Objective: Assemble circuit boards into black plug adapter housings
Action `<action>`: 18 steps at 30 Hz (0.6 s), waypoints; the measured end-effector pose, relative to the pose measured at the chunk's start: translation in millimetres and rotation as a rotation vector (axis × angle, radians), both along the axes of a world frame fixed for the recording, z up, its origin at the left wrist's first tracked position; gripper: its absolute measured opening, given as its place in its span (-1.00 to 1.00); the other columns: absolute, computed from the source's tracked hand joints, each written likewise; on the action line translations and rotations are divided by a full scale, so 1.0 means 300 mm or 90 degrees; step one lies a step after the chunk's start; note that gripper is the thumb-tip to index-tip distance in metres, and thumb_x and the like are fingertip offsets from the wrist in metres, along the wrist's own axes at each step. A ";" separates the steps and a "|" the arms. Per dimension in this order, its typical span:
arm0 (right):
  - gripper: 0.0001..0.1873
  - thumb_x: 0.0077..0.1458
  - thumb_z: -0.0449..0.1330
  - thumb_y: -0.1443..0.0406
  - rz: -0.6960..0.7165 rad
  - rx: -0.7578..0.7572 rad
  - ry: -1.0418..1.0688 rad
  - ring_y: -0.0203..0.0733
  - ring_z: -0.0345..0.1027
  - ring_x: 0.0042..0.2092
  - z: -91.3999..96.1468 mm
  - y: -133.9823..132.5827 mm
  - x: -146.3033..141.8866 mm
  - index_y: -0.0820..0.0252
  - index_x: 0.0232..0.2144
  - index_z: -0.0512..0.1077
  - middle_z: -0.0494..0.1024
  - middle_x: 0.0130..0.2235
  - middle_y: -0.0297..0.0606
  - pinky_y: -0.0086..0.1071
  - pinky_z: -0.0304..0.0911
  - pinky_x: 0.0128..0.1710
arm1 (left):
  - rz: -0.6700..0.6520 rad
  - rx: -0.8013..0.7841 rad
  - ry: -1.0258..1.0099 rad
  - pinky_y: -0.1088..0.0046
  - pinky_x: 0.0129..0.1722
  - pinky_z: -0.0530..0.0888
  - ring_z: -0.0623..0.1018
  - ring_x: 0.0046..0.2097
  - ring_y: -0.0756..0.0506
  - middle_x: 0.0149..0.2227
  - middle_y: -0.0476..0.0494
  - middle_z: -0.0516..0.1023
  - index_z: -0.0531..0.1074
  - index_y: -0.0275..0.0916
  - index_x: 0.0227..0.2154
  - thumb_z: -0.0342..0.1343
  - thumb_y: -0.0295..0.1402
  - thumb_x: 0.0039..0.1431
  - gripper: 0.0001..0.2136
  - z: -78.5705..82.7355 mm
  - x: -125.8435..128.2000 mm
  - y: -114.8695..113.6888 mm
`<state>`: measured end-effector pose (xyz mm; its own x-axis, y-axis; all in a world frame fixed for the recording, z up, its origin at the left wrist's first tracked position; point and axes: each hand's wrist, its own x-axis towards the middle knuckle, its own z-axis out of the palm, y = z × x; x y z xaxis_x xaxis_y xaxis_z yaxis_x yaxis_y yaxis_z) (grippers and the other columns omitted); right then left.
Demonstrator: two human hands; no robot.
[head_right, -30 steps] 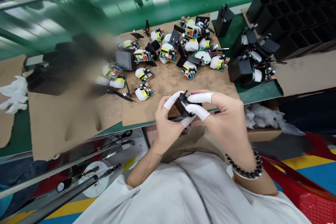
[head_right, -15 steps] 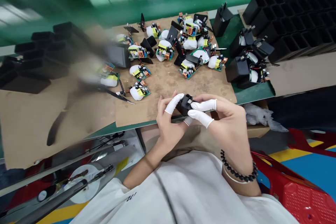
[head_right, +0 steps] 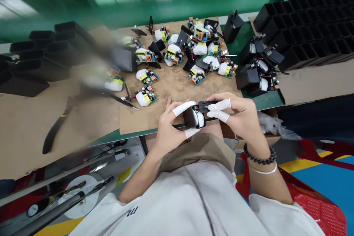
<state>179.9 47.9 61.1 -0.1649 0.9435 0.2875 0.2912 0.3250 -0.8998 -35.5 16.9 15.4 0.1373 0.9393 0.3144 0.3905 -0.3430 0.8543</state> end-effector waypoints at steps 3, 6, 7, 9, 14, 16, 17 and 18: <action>-0.86 0.00 0.49 0.38 -0.178 -0.067 0.080 -0.16 0.68 -0.17 -0.024 -0.079 -0.083 0.00 -0.39 0.69 0.77 -0.22 -0.36 -0.28 0.59 -0.08 | 0.035 0.025 0.008 -0.22 0.51 0.10 0.68 0.04 -0.20 -0.05 -0.13 0.65 0.53 -0.17 0.11 0.38 -0.42 0.04 -0.48 -0.003 0.018 -0.007; -0.87 -0.01 0.49 0.38 -0.275 -0.109 0.120 -0.16 0.68 -0.18 -0.019 -0.139 -0.157 0.03 -0.40 0.69 0.77 -0.23 -0.35 -0.30 0.60 -0.12 | 0.082 0.052 0.036 -0.21 0.51 0.09 0.67 0.04 -0.20 -0.07 -0.11 0.64 0.52 -0.16 0.12 0.32 -0.49 0.03 -0.48 -0.006 0.041 -0.023; -0.88 0.00 0.49 0.37 -0.291 -0.112 0.113 -0.15 0.68 -0.16 -0.015 -0.153 -0.176 0.03 -0.39 0.68 0.76 -0.21 -0.33 -0.28 0.60 -0.10 | 0.098 0.061 0.046 -0.19 0.51 0.08 0.67 0.05 -0.20 -0.07 -0.12 0.64 0.51 -0.16 0.12 0.31 -0.49 0.05 -0.48 -0.008 0.049 -0.030; -0.92 0.06 0.47 0.34 -0.320 -0.093 0.074 -0.14 0.67 -0.12 -0.007 -0.172 -0.202 0.04 -0.36 0.68 0.75 -0.17 -0.31 -0.24 0.59 -0.04 | 0.128 0.079 0.062 -0.17 0.52 0.09 0.67 0.06 -0.21 -0.06 -0.14 0.64 0.50 -0.16 0.12 0.30 -0.45 0.08 -0.51 -0.011 0.064 -0.041; -0.92 0.18 0.39 0.34 -0.337 0.045 -0.077 -0.11 0.64 -0.11 -0.017 -0.189 -0.239 0.03 -0.27 0.68 0.74 -0.13 -0.24 -0.17 0.57 -0.07 | 0.156 0.083 0.079 -0.15 0.52 0.08 0.66 0.06 -0.24 -0.05 -0.18 0.64 0.46 -0.16 0.17 0.30 -0.37 0.14 -0.51 -0.028 0.082 -0.055; -0.89 0.17 0.40 0.33 -0.320 0.098 -0.127 -0.07 0.64 -0.09 -0.037 -0.191 -0.250 0.03 -0.23 0.66 0.73 -0.10 -0.21 -0.12 0.58 -0.05 | 0.155 0.086 0.078 -0.16 0.53 0.04 0.66 0.07 -0.24 -0.04 -0.20 0.64 0.44 -0.17 0.19 0.27 -0.39 0.15 -0.49 -0.038 0.082 -0.054; -0.84 0.14 0.42 0.32 -0.306 0.118 -0.146 -0.03 0.64 -0.05 -0.050 -0.190 -0.254 0.04 -0.19 0.66 0.72 -0.05 -0.17 -0.08 0.59 -0.02 | 0.154 0.087 0.077 -0.17 0.53 0.02 0.66 0.07 -0.24 -0.02 -0.21 0.65 0.43 -0.17 0.21 0.26 -0.41 0.16 -0.48 -0.041 0.078 -0.052; -0.76 0.11 0.44 0.31 -0.288 0.129 -0.158 0.01 0.63 -0.01 -0.065 -0.189 -0.256 0.05 -0.13 0.64 0.71 0.00 -0.14 -0.06 0.59 0.01 | 0.153 0.085 0.078 -0.18 0.54 0.02 0.65 0.08 -0.24 0.01 -0.23 0.65 0.41 -0.18 0.23 0.24 -0.43 0.16 -0.46 -0.043 0.071 -0.051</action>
<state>103.1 -8.8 41.7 0.1587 0.8660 0.4743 0.6377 0.2768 -0.7188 -14.0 1.6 2.5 -0.0394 0.9007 0.4327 0.5722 -0.3347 0.7487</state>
